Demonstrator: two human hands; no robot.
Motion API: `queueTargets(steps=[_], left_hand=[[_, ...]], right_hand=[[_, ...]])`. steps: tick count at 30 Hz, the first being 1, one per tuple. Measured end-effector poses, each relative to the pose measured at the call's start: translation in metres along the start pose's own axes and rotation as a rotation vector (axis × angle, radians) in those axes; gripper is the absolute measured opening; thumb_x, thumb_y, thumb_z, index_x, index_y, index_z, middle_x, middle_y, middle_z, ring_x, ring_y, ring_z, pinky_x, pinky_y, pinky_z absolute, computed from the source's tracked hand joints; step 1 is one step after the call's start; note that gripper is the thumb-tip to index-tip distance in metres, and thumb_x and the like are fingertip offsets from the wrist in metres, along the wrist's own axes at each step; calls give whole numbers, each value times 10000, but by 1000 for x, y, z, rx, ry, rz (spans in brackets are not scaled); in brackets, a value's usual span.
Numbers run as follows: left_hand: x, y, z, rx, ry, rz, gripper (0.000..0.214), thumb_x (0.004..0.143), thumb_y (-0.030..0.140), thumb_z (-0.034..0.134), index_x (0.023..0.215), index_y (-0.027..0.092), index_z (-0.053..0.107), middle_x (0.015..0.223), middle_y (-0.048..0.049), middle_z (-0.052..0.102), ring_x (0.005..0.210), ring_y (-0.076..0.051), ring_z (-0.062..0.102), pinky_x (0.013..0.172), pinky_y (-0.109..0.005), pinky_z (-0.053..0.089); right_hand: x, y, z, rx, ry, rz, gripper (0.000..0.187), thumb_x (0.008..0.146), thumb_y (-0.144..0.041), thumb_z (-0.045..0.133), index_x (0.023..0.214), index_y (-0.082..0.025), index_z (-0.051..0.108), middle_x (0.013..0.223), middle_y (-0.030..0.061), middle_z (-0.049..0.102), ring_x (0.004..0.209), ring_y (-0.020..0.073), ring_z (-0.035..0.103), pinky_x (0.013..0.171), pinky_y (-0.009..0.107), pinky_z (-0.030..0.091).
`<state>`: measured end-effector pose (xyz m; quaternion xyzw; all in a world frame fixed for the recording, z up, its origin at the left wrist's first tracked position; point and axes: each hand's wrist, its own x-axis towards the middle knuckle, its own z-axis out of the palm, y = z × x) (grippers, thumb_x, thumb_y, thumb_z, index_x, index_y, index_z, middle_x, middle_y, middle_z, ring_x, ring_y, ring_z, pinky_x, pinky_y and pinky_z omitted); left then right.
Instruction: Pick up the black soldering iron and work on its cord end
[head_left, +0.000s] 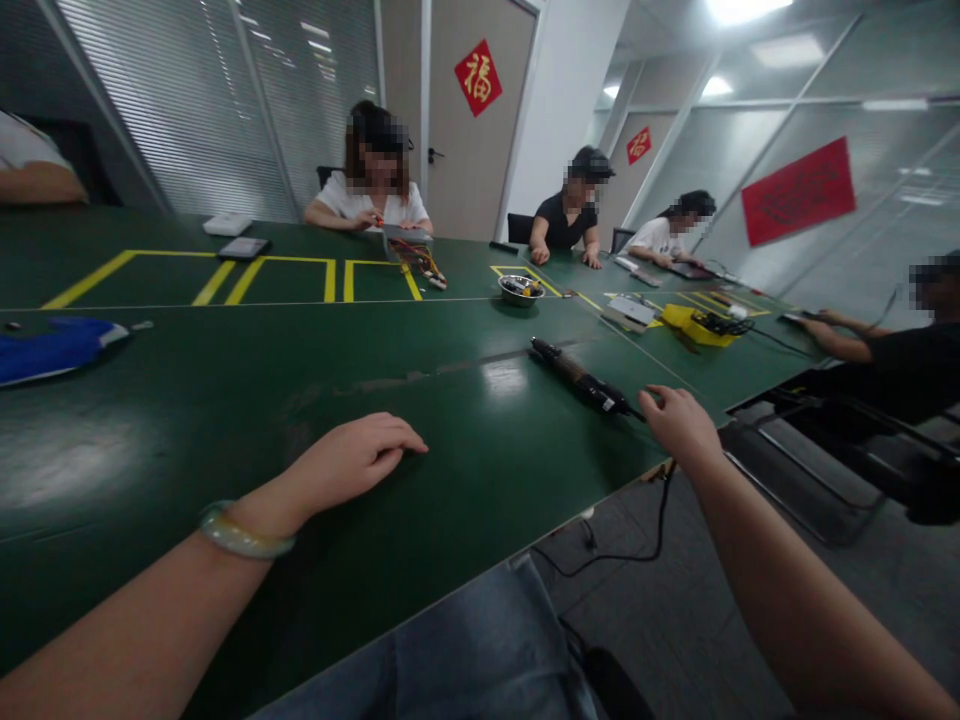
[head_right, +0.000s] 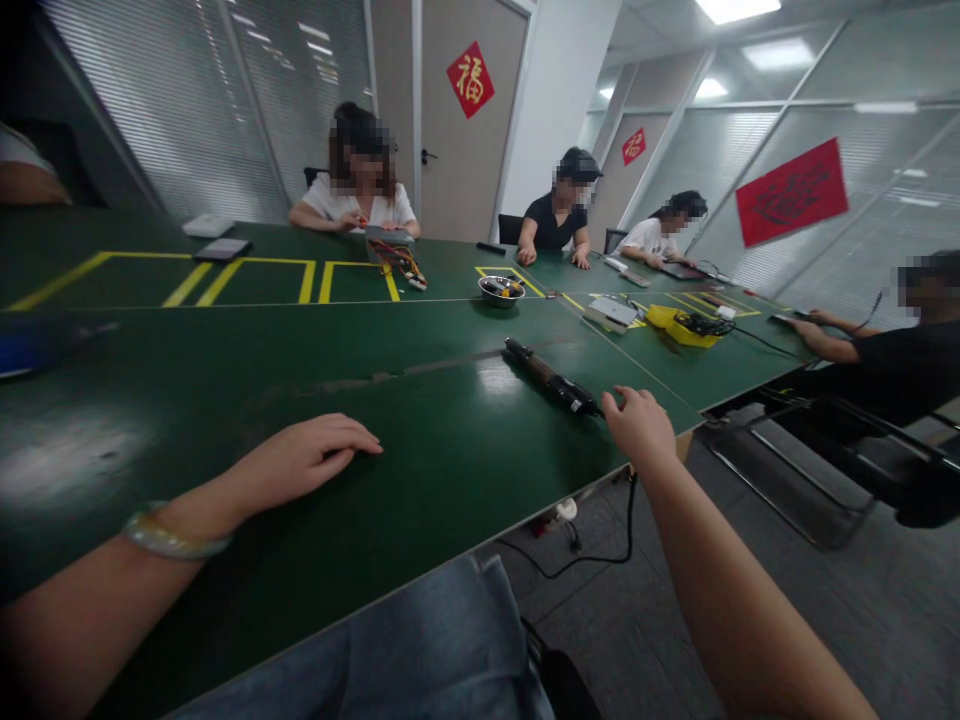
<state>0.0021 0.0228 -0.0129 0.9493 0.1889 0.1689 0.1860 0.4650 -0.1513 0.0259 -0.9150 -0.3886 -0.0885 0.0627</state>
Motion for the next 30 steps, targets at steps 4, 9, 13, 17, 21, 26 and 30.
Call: queueTargets(steps=[4,9,13,17,21,26,30], left_hand=[[-2,-1,-1,3,-2,3,326,904,207,435,1103,306,673,1130,14,662,1068,-165,594,963,-339,480],[-3,0,-2,-9,4,15,329,907,170,441,1099,295,677,1120,6,665,1070,-159,591,964,-329,471],[-1,5,-3,-20,23,30,332,892,136,462,1079,289,690,1092,-1,677,1047,-162,599,949,-332,479],[2,10,-3,1,32,37,332,885,123,479,1070,296,693,1081,11,682,1044,-159,601,948,-332,484],[4,12,-4,28,41,52,331,882,113,477,1046,291,702,1055,14,693,1021,-156,612,936,-327,495],[5,17,-8,74,160,10,368,895,108,460,1172,271,640,1164,-18,660,1106,-174,585,1002,-373,469],[4,14,-9,206,344,-120,528,874,152,518,1387,262,455,1424,-52,485,1340,-219,416,1146,-451,331]], right_hand=[[13,-44,27,107,-63,74,653,942,-639,310,1385,-206,517,1251,178,518,1187,308,483,1003,452,368],[33,-61,53,138,23,198,616,921,-652,332,1305,-242,584,1249,176,488,1186,357,445,991,553,321],[69,-43,54,186,-43,213,552,928,-610,322,1272,-298,621,1291,173,482,1192,379,427,953,580,327],[100,-47,57,209,-132,181,506,924,-567,357,1292,-330,610,1343,145,483,1188,390,429,940,604,311],[104,-99,62,259,-138,11,455,943,-501,386,1294,-326,616,1367,145,468,1208,389,410,947,574,288],[54,-212,46,332,-175,-365,428,966,-474,370,1222,-292,660,1245,123,531,1155,361,439,941,537,321],[-17,-308,37,401,-230,-606,388,958,-537,401,1178,-355,663,1196,46,557,1136,281,451,985,484,325]])
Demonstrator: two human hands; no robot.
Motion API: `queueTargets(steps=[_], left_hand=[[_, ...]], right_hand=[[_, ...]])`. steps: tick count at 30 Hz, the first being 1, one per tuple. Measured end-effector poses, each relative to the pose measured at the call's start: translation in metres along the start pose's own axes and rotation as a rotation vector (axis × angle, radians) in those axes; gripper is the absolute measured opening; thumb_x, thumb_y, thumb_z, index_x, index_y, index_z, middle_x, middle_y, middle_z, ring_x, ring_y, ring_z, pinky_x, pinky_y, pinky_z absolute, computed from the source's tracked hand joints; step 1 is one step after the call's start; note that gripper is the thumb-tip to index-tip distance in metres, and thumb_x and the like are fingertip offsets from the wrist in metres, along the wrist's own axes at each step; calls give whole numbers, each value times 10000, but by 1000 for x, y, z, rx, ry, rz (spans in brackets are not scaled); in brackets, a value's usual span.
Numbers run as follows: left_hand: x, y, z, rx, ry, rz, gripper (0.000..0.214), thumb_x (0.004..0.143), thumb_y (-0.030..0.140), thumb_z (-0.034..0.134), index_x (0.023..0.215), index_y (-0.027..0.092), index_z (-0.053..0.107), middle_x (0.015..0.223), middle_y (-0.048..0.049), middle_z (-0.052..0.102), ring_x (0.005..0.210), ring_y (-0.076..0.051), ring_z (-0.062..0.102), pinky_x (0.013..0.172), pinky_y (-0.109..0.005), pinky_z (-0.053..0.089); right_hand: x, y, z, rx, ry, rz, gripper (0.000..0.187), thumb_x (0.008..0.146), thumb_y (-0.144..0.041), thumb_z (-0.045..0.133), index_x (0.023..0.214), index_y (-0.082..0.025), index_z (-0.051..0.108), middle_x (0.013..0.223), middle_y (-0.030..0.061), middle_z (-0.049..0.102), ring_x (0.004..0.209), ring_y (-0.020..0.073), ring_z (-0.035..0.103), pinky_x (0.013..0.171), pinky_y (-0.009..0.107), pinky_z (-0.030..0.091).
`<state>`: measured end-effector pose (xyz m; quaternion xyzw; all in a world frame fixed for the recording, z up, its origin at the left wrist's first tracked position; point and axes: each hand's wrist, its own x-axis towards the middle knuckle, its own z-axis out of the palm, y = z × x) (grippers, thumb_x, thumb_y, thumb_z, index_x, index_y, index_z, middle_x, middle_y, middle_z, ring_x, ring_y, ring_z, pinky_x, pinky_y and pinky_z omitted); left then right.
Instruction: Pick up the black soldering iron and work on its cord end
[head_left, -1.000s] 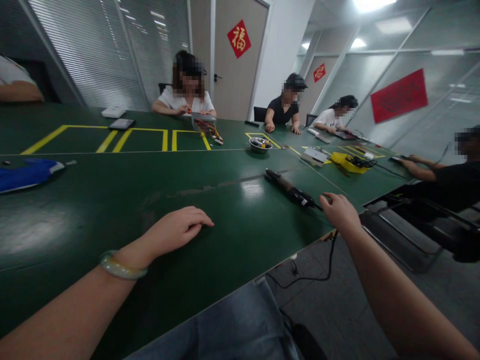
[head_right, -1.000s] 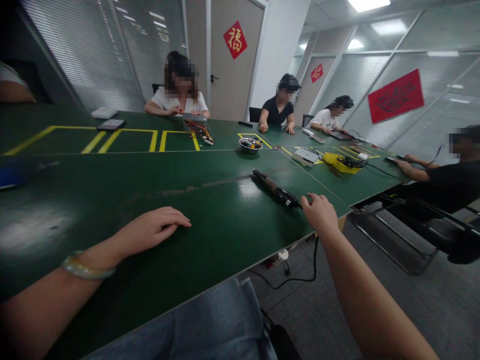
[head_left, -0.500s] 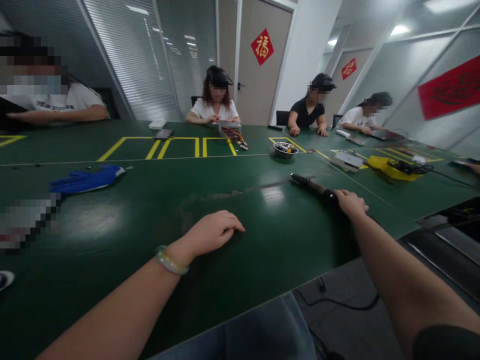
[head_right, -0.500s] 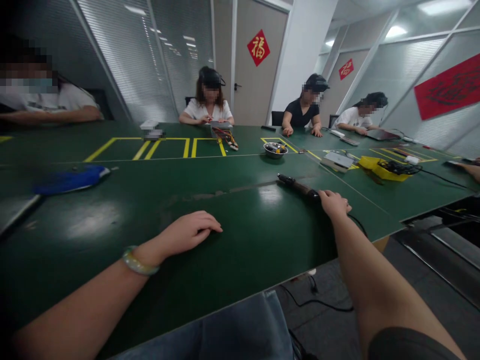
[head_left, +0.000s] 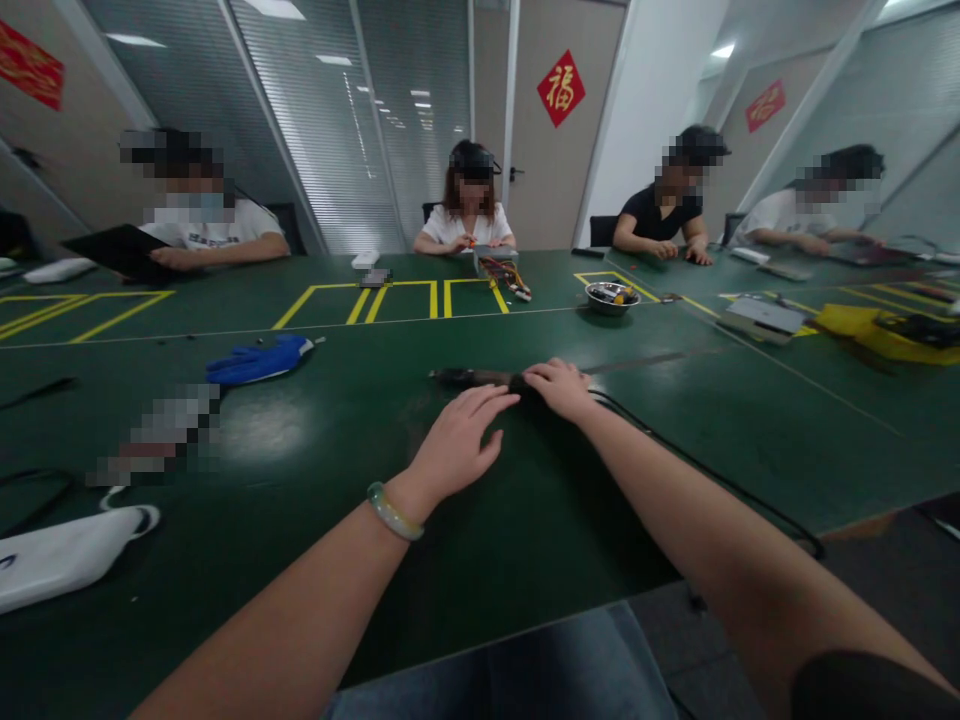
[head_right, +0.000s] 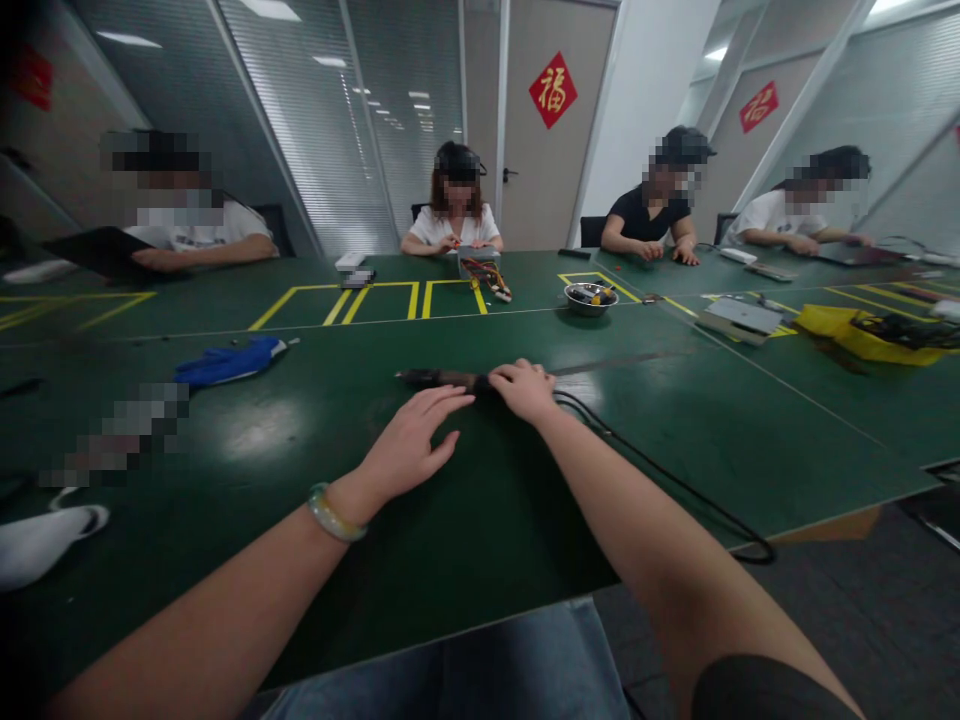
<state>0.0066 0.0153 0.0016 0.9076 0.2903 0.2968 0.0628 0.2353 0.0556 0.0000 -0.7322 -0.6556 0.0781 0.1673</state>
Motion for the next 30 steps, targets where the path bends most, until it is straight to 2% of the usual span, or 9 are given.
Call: queueTargets(steps=[3,6,11,14,16,18,22,27,30], left_hand=[[-3,-10,3,111,8,-69,715,818,221,615,1469,210,320,1508,-107,372,1420,-276,301,1181,-507,246],[-7,-21,4,157,-15,-101,737,819,245,627,1475,211,292,1506,-118,377,1400,-277,342,1169,-510,260],[-7,-26,3,149,-14,-122,648,832,256,615,1431,217,371,1432,-104,471,1303,-268,462,1100,-467,370],[-4,-22,4,132,-36,-91,428,858,216,561,1285,210,525,1301,-77,576,1210,-250,528,1085,-463,378],[-2,-19,5,121,-51,-79,332,864,186,533,1193,205,576,1210,-65,619,1131,-236,565,1047,-449,408],[-1,-17,6,121,-60,-89,297,860,174,524,1148,202,590,1154,-63,634,1078,-232,579,994,-433,442],[1,-15,5,133,-76,-128,286,826,188,554,1107,213,600,1098,-57,649,1026,-246,584,922,-428,468],[3,-14,0,99,-139,-104,223,796,223,572,1013,227,624,1016,-34,662,956,-235,589,883,-402,471],[3,-12,-1,114,-147,-94,183,803,221,567,978,221,620,993,-35,657,924,-226,587,856,-391,472]], right_hand=[[-9,-61,28,75,-98,-161,367,975,-440,388,1219,-316,632,1186,56,563,1136,263,468,985,451,352],[-20,-83,29,198,-171,-288,381,995,-340,353,1295,-264,575,1207,66,571,1117,222,498,961,372,392],[-37,-41,-18,219,-70,-411,295,944,-330,525,1198,-229,638,1167,55,584,1034,164,534,913,280,406],[-46,-13,-40,148,-284,-421,249,856,-346,660,1085,-255,697,1043,22,621,887,144,568,759,241,432],[-53,-7,-41,45,-415,-400,248,765,-358,755,989,-254,727,970,14,633,824,149,576,689,238,426],[-57,-10,-35,-66,-462,-348,180,729,-318,784,890,-252,737,883,5,642,764,153,579,663,248,419],[-56,-20,-21,-151,-347,-231,46,787,-275,724,810,-236,714,790,15,650,739,181,581,672,280,419],[-41,-10,-21,43,88,48,194,953,-320,519,984,-195,665,841,45,666,803,188,599,700,290,421],[-38,-8,-24,132,105,14,176,936,-317,551,997,-193,661,846,37,675,804,169,603,691,267,413]])
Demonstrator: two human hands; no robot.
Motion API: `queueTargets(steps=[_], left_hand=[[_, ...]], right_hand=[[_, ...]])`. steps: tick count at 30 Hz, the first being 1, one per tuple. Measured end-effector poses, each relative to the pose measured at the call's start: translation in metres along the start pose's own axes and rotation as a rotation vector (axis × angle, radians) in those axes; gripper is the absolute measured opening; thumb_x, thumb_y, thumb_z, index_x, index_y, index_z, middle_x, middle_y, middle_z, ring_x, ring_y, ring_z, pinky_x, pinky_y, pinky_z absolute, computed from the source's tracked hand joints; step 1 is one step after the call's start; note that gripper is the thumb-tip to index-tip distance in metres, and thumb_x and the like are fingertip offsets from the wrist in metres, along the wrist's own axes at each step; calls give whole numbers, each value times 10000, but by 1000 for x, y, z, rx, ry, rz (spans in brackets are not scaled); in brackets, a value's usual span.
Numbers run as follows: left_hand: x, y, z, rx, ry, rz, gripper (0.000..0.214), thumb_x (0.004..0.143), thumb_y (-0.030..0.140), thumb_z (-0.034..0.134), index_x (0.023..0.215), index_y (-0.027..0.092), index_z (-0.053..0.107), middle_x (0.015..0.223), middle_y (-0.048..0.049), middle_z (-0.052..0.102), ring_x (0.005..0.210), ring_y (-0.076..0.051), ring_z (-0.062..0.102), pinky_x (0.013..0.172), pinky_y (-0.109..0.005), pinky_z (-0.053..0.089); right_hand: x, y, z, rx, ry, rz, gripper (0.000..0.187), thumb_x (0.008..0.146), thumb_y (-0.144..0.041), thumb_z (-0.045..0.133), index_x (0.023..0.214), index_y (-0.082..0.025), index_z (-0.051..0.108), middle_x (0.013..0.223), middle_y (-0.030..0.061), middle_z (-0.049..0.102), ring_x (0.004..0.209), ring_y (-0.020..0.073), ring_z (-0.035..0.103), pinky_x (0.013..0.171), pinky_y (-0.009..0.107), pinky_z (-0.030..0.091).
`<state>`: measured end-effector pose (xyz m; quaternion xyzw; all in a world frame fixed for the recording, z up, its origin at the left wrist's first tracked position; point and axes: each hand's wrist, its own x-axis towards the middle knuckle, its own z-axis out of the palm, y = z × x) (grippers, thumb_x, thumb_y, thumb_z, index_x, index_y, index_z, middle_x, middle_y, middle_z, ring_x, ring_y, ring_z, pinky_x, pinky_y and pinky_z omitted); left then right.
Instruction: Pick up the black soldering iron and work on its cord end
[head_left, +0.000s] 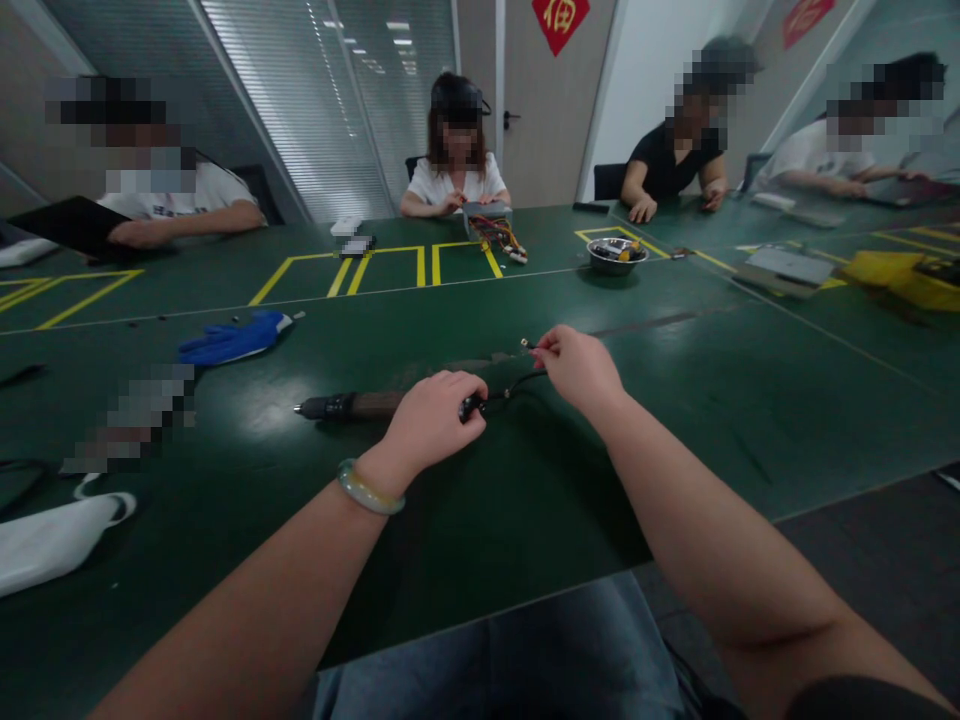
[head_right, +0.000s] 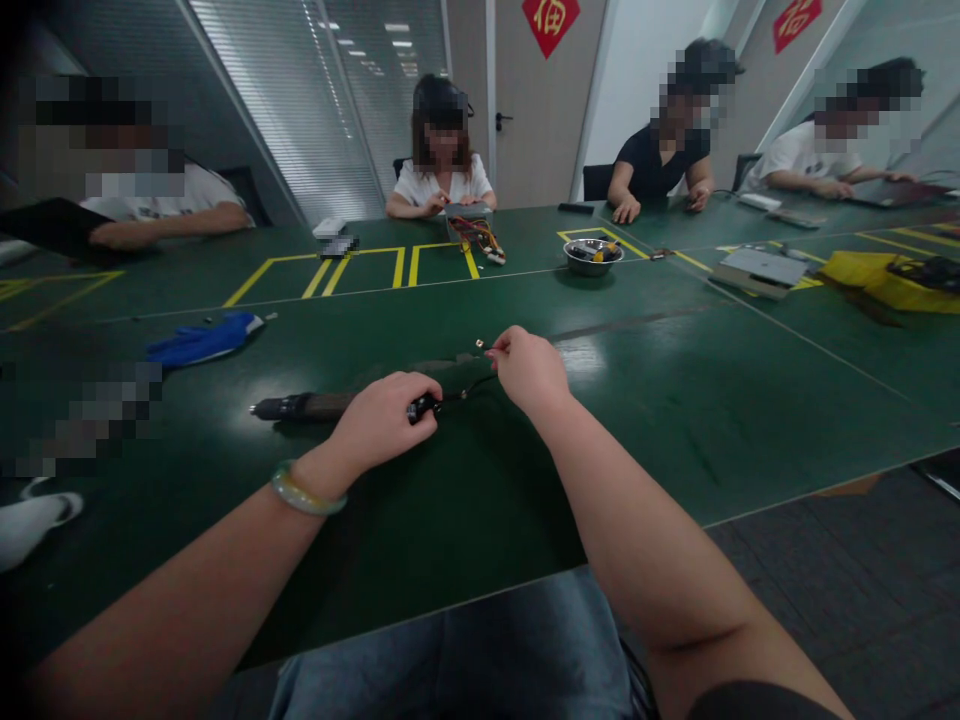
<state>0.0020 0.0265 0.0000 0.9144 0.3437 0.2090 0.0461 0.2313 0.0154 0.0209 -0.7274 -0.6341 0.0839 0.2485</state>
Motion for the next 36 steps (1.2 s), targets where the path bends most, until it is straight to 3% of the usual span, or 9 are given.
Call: queueTargets(steps=[4,7,17,36], left_hand=[[-1,0,1,22,-2,16,154,827,219,572,976,219,612,994,-38,650,929,-222,585,852,-388,471],[-1,-1,2,18,-3,24,148,850,237,571,991,222,615,1015,-42,648,942,-218,588,854,-385,472],[-2,-4,2,-10,-5,35,144,880,247,557,1002,225,631,1041,-38,647,949,-202,594,872,-381,473],[-2,-7,3,-9,9,46,129,893,264,545,977,241,641,1012,-20,647,933,-200,591,830,-360,462]], right_hand=[[-9,-9,-1,-9,-212,-218,75,841,-288,671,892,-235,689,806,-11,676,748,137,595,642,244,386],[-14,-14,-1,-71,-266,-309,61,814,-288,694,854,-244,706,789,-20,675,740,139,598,633,249,383],[-10,-14,9,-174,-312,-371,79,811,-288,694,876,-257,723,831,-19,688,739,142,610,648,251,403],[-14,-12,14,-61,-251,-542,46,799,-270,696,823,-234,681,767,-50,670,670,105,573,585,225,332]])
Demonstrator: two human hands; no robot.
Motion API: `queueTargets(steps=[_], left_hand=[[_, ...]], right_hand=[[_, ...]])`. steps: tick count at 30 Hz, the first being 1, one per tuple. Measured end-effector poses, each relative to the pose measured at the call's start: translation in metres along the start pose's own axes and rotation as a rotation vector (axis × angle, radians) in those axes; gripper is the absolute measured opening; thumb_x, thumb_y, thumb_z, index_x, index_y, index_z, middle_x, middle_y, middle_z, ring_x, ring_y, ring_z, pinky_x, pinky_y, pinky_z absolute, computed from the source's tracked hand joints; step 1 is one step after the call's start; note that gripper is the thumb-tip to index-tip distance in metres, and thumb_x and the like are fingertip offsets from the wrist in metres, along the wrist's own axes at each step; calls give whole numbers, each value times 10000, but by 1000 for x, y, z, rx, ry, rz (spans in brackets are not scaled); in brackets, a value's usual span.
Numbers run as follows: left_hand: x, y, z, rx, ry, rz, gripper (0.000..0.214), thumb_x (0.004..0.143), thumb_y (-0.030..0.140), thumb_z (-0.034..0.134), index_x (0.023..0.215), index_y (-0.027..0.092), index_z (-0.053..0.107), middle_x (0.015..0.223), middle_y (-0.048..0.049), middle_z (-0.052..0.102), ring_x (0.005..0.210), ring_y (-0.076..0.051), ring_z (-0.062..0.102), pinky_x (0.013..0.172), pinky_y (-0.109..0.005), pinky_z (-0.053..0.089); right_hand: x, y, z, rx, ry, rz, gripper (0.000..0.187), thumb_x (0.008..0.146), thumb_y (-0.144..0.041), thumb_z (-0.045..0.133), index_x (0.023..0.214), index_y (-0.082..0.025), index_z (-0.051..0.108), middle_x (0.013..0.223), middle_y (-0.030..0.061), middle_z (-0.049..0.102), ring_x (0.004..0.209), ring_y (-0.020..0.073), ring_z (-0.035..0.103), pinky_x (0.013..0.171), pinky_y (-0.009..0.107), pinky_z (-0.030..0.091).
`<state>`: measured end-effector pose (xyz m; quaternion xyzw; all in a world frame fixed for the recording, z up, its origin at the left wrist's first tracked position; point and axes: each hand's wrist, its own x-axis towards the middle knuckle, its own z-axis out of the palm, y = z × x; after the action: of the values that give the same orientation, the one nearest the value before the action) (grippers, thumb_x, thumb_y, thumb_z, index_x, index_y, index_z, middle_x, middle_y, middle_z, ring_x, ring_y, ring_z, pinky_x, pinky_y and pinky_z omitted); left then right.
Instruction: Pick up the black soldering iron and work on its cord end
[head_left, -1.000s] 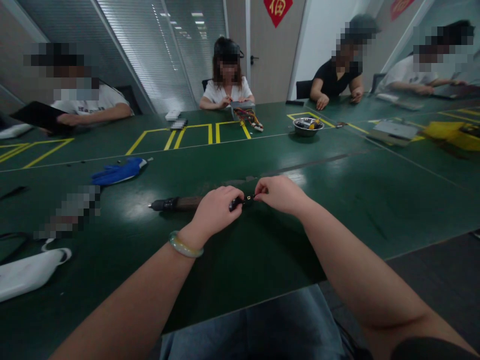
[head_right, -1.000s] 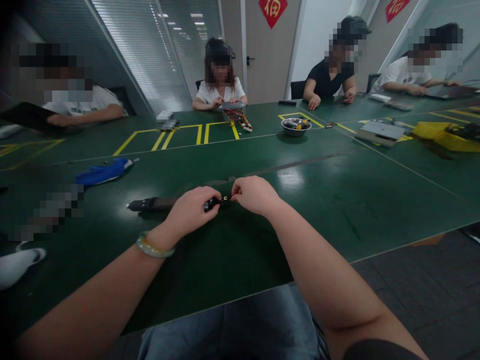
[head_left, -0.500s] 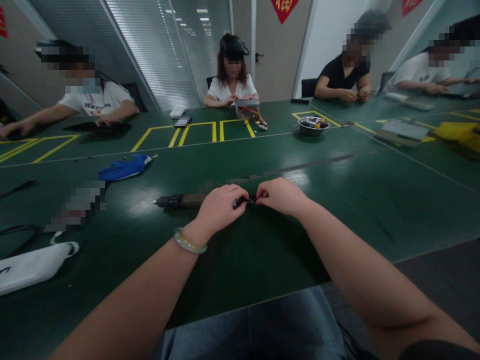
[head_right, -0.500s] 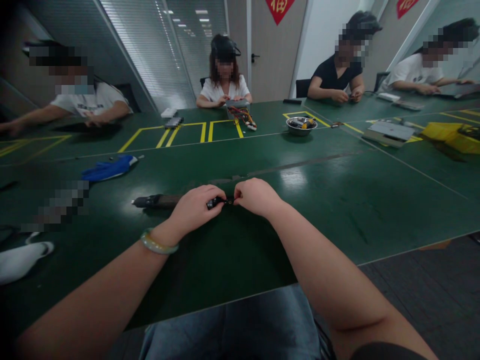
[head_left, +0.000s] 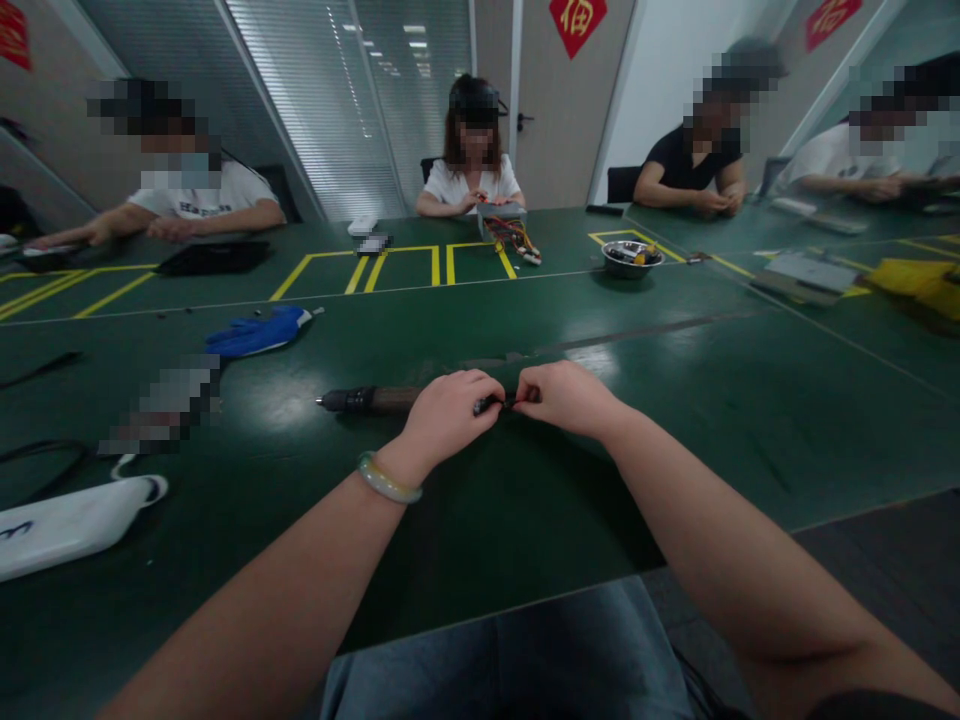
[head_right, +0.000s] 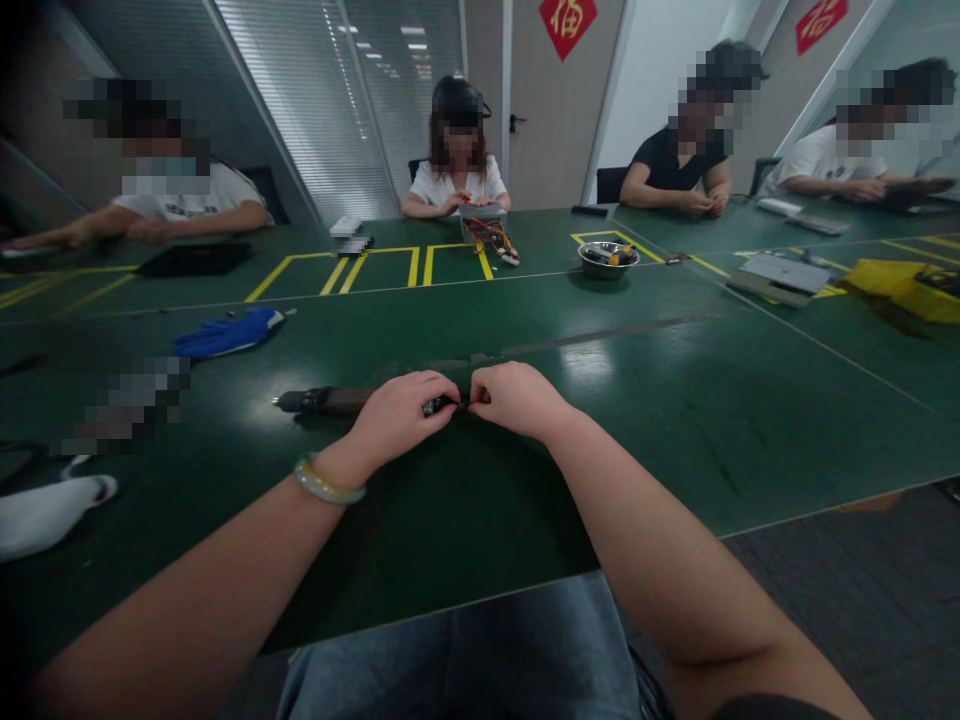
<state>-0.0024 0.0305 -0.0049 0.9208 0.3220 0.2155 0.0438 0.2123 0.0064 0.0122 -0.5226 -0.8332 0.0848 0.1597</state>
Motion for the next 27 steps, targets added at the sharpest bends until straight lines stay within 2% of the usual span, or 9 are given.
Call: queueTargets(steps=[7,12,20,27], left_hand=[[0,-1,1,-3,6,2,138,897,270,540,976,232,646,1015,-30,649,932,-202,594,833,-360,468],[0,-1,2,-14,2,-7,140,894,271,544,980,234,648,1011,-31,647,930,-196,598,831,-355,476],[0,0,0,-7,-5,-3,150,899,268,528,982,232,647,1017,-37,653,925,-203,599,829,-369,475],[1,1,1,6,-2,-9,136,888,271,549,978,240,646,1002,-24,652,930,-206,600,840,-369,471]], right_hand=[[-2,-4,-5,-3,-7,-24,48,795,-270,694,817,-232,675,745,-56,661,653,102,567,579,224,327],[-2,-9,-5,-4,3,38,45,804,-266,671,826,-226,672,762,-39,666,680,114,577,584,227,329],[-2,-10,-6,-52,-88,57,41,796,-258,670,819,-224,672,771,-25,666,693,125,581,584,228,328],[-3,-15,-6,-75,-50,25,58,802,-269,655,838,-226,668,797,-21,671,699,127,573,593,227,319]])
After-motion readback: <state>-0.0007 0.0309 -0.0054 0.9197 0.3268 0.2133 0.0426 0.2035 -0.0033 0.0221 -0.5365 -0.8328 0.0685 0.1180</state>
